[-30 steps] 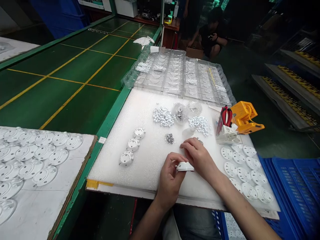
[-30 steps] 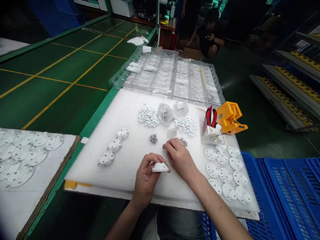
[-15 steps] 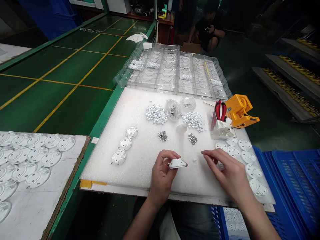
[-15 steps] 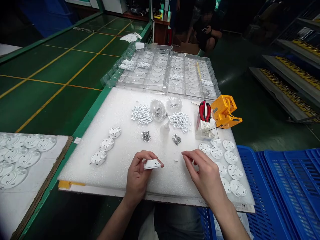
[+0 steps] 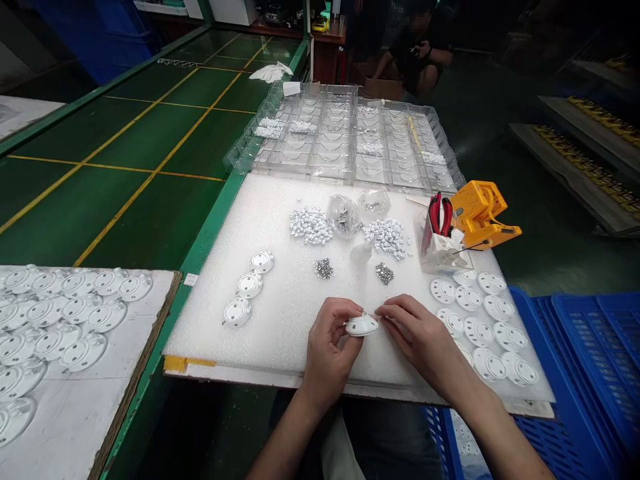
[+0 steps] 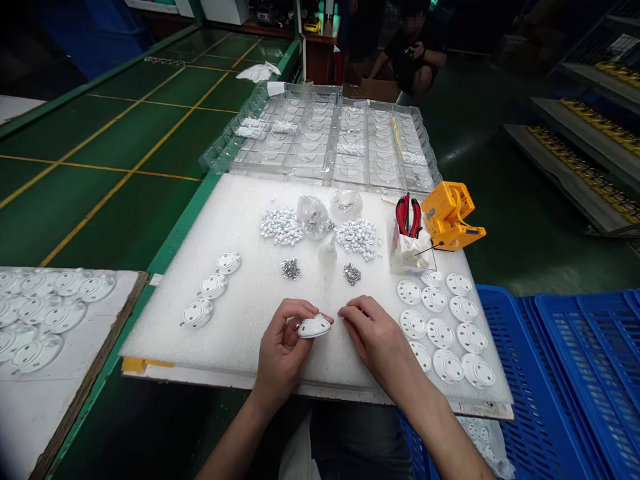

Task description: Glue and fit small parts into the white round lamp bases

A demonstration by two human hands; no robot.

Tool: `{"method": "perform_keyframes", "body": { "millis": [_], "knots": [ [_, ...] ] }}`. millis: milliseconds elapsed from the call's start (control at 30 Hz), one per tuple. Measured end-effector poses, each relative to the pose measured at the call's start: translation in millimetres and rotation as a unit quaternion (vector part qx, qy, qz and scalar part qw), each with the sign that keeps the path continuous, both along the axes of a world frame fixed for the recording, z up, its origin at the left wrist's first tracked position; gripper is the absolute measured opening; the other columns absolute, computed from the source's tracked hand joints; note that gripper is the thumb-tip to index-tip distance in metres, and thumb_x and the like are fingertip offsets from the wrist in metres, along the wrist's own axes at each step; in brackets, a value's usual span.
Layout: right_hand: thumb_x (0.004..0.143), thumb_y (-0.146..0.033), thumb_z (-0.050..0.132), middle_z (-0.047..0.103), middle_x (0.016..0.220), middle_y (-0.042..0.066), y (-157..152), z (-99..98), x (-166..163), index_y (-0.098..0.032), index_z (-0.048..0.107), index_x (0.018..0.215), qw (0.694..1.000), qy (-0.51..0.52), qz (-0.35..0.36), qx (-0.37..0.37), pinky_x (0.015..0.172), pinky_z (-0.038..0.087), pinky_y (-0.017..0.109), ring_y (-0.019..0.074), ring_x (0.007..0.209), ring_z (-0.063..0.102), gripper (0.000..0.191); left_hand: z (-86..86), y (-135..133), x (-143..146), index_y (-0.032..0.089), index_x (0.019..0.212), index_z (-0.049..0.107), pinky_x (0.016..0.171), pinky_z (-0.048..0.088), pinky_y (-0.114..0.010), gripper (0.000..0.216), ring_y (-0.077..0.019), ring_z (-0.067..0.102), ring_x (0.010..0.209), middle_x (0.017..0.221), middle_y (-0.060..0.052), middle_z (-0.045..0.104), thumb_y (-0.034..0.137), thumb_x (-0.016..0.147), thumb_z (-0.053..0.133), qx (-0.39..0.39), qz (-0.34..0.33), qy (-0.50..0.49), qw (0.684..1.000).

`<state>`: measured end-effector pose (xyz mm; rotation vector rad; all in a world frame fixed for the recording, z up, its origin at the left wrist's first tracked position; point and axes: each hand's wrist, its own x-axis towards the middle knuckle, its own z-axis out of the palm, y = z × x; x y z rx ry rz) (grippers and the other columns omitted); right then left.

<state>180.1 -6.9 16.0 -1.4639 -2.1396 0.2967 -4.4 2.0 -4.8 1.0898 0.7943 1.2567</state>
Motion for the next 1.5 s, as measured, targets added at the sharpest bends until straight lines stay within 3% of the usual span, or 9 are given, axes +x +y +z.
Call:
{"method": "perform_keyframes", "body": {
  "millis": [167, 333, 467, 667, 833, 967, 1167, 1367, 1500],
  "knots": [
    [0.096, -0.019, 0.066, 0.068, 0.087, 0.001, -2, 6.9, -5, -0.022, 0.068, 0.096, 0.983, 0.157, -0.065, -0.062, 0.070, 0.055, 0.024, 0.0138, 0.075, 0.067, 0.003, 2.0, 0, -1, 0.022, 0.102, 0.064, 0.088, 0.058, -0.030, 0.006, -0.0173, 0.070, 0.098, 0.104, -0.003, 0.059, 0.025, 0.097, 0.065, 0.006, -0.016, -0.008, 1.000],
    [0.091, -0.031, 0.075, 0.068, 0.086, 0.000, -2, 16.7, -12, -0.024, 0.071, 0.091, 0.917, 0.358, -0.098, -0.143, 0.073, 0.057, 0.021, 0.0132, 0.079, 0.068, 0.009, 4.0, 5, -1, 0.021, 0.105, 0.062, 0.091, 0.057, -0.030, 0.005, -0.0162, 0.074, 0.095, 0.105, -0.003, 0.061, 0.022, 0.100, 0.060, -0.020, -0.035, -0.008, 0.999],
    [0.091, -0.032, 0.075, 0.068, 0.088, 0.000, -1, 15.6, -17, -0.025, 0.072, 0.092, 0.889, 0.421, -0.090, -0.155, 0.076, 0.057, 0.021, 0.0130, 0.083, 0.068, 0.007, 3.9, 4, 0, 0.022, 0.108, 0.061, 0.092, 0.057, -0.030, 0.011, -0.0172, 0.074, 0.100, 0.107, -0.003, 0.063, 0.016, 0.100, 0.056, -0.017, -0.032, 0.009, 0.999],
    [0.092, -0.028, 0.071, 0.066, 0.083, -0.001, -2, 4.6, -10, -0.025, 0.073, 0.091, 0.944, 0.273, -0.138, -0.127, 0.069, 0.049, 0.023, 0.0115, 0.071, 0.059, 0.003, 4.1, 4, -1, 0.023, 0.105, 0.062, 0.086, 0.056, -0.028, 0.025, -0.0166, 0.073, 0.100, 0.107, -0.003, 0.062, 0.004, 0.092, 0.053, 0.009, -0.017, 0.036, 0.999],
    [0.097, -0.030, 0.066, 0.067, 0.089, 0.000, -10, 12.5, -13, -0.026, 0.072, 0.098, 0.942, 0.290, -0.090, -0.141, 0.070, 0.053, 0.023, 0.0136, 0.079, 0.065, 0.007, 8.9, 5, 0, 0.022, 0.104, 0.061, 0.084, 0.059, -0.028, 0.016, -0.0169, 0.075, 0.093, 0.104, -0.003, 0.065, 0.011, 0.092, 0.057, -0.043, -0.035, 0.043, 0.998],
    [0.097, -0.017, 0.064, 0.068, 0.091, 0.000, -13, 23.5, -26, -0.027, 0.073, 0.113, 0.968, 0.233, -0.061, -0.069, 0.074, 0.056, 0.021, 0.0115, 0.078, 0.067, 0.021, 12.7, 5, 0, 0.021, 0.104, 0.061, 0.074, 0.060, -0.025, 0.010, -0.0152, 0.074, 0.081, 0.096, -0.002, 0.069, 0.024, 0.094, 0.064, -0.095, -0.052, 0.081, 0.991],
    [0.095, -0.011, 0.064, 0.068, 0.088, 0.002, -7, 22.2, -35, -0.024, 0.077, 0.109, 0.979, 0.182, -0.093, 0.023, 0.070, 0.058, 0.020, 0.0118, 0.076, 0.069, 0.023, 12.2, 5, -1, 0.022, 0.108, 0.062, 0.072, 0.059, -0.025, 0.017, -0.0151, 0.072, 0.077, 0.090, -0.001, 0.071, 0.029, 0.094, 0.068, -0.072, -0.062, 0.123, 0.988],
    [0.097, -0.015, 0.059, 0.071, 0.087, 0.004, 0, 21.3, -30, -0.024, 0.079, 0.106, 0.985, 0.139, -0.103, 0.014, 0.065, 0.060, 0.025, 0.0161, 0.075, 0.071, 0.023, 9.3, 5, 1, 0.022, 0.119, 0.061, 0.077, 0.062, -0.029, 0.032, -0.0175, 0.073, 0.087, 0.113, -0.007, 0.068, 0.037, 0.094, 0.072, 0.036, -0.058, 0.164, 0.984],
    [0.097, -0.018, 0.061, 0.072, 0.086, 0.004, 1, 22.9, -22, -0.025, 0.080, 0.102, 0.981, 0.135, -0.140, 0.016, 0.070, 0.060, 0.026, 0.0166, 0.077, 0.071, 0.020, 10.4, -3, 0, 0.022, 0.114, 0.066, 0.071, 0.059, -0.029, 0.028, -0.0176, 0.066, 0.088, 0.103, -0.005, 0.062, 0.033, 0.091, 0.076, 0.252, 0.123, 0.242, 0.929]
  ]
}}
